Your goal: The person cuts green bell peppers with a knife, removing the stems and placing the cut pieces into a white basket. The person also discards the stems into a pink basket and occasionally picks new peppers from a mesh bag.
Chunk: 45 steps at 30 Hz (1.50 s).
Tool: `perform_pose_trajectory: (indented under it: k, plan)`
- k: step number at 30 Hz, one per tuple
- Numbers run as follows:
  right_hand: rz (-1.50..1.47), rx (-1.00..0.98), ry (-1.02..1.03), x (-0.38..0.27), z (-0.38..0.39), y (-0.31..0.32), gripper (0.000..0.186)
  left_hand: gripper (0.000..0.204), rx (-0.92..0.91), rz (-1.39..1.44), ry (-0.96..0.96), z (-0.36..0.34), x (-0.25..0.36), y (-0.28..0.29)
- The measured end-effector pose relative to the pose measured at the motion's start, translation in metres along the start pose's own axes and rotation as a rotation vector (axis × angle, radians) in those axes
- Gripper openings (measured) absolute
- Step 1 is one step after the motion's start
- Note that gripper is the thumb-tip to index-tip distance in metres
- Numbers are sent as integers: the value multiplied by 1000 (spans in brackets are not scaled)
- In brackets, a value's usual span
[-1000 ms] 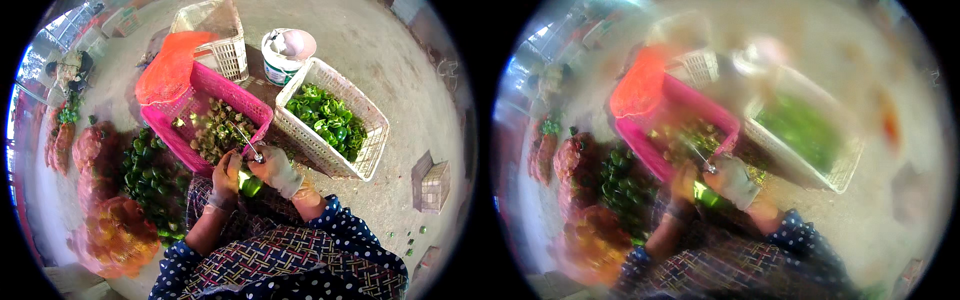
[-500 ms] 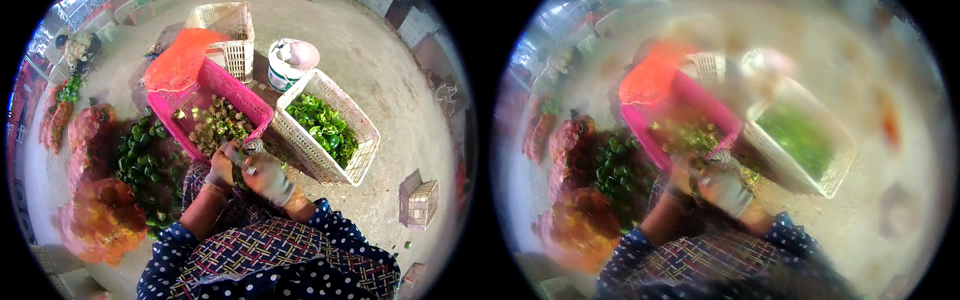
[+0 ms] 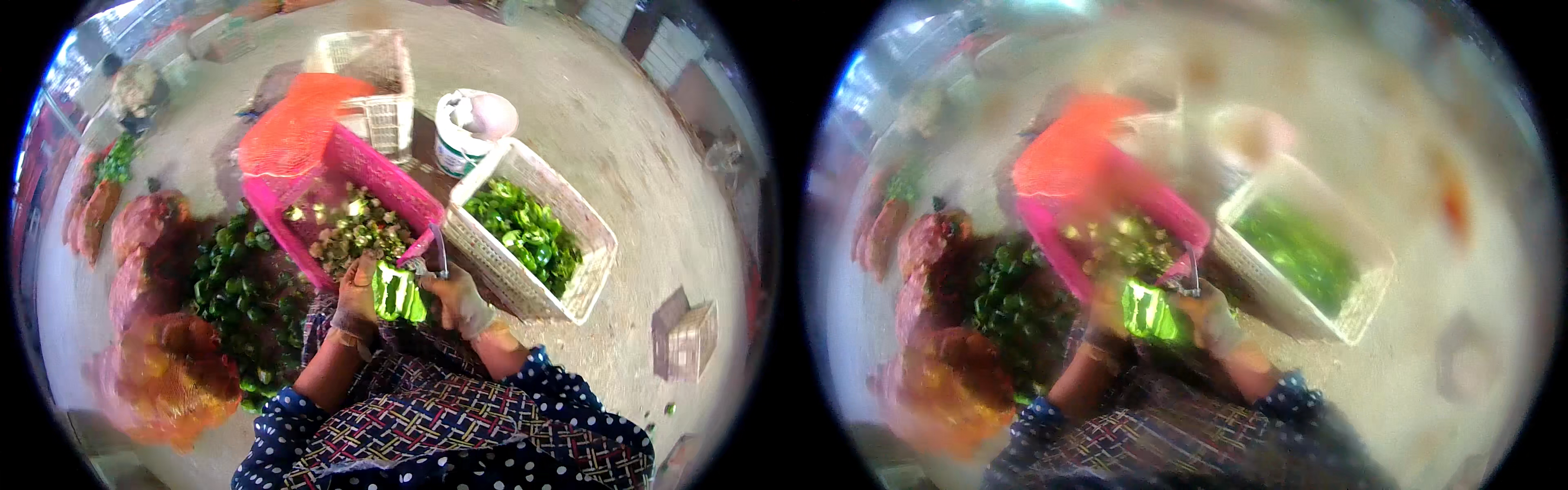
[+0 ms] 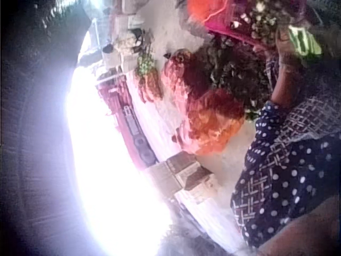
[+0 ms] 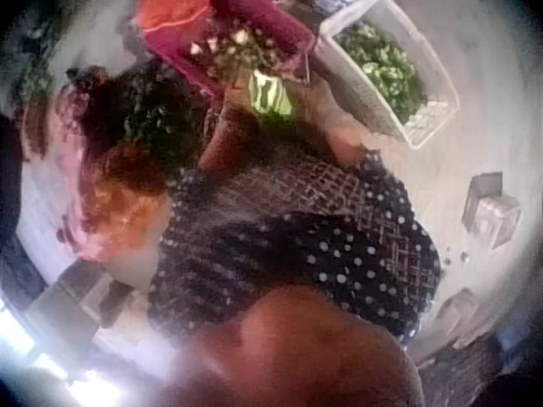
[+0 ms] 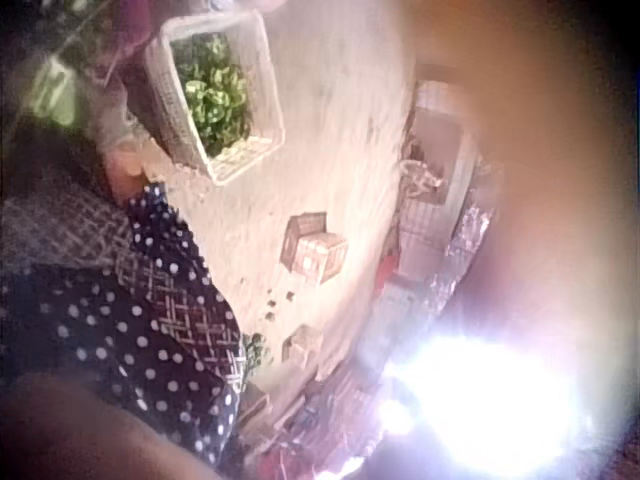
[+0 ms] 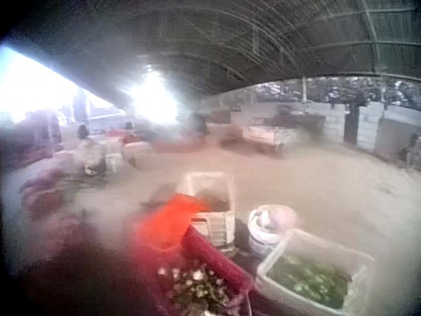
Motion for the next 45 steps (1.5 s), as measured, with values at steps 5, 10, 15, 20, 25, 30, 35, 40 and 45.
perform_pose_trajectory:
  k: [5, 10, 15, 20, 25, 30, 35, 40, 45]
  plan:
    - [143, 24, -85, 13, -1, 63, 16, 39, 25, -318, 145, -2, -1, -74]
    - [-403, 395, 150, 10, -20, 182, 15, 50, -198, -628, -8, -54, -35, -174]
    - [-11, 838, 220, 78, 10, 368, 16, 42, -171, -1153, -574, -79, 27, -132]
    - [298, 727, 56, 96, 61, 370, 18, 30, 545, -1399, -474, -12, 122, 130]
    - [424, 267, 128, 6, -14, 132, 40, 31, 905, -1007, 192, 188, 14, 348]
    - [16, 19, -63, -7, -43, -63, 44, 35, 511, -1698, 832, 245, -131, 371]
    - [118, 18, -320, 59, -59, -117, 27, 41, 834, -1102, 260, 166, -70, 350]
    - [10, 28, -380, 85, -95, -106, 27, 47, 1173, -783, 107, 44, -19, 433]
    - [311, 95, -295, 91, -92, -124, 29, 46, 1410, -870, 364, -49, -26, 525]
Point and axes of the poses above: each hand's wrist, its own z-axis away from the middle knuckle, its own y-axis out of the back of the hand, x = y × z, the point moved 3 cm from there along -z, towards the middle knuckle, and after that the axes turned 15 degrees about y, right-handed, at the moved point
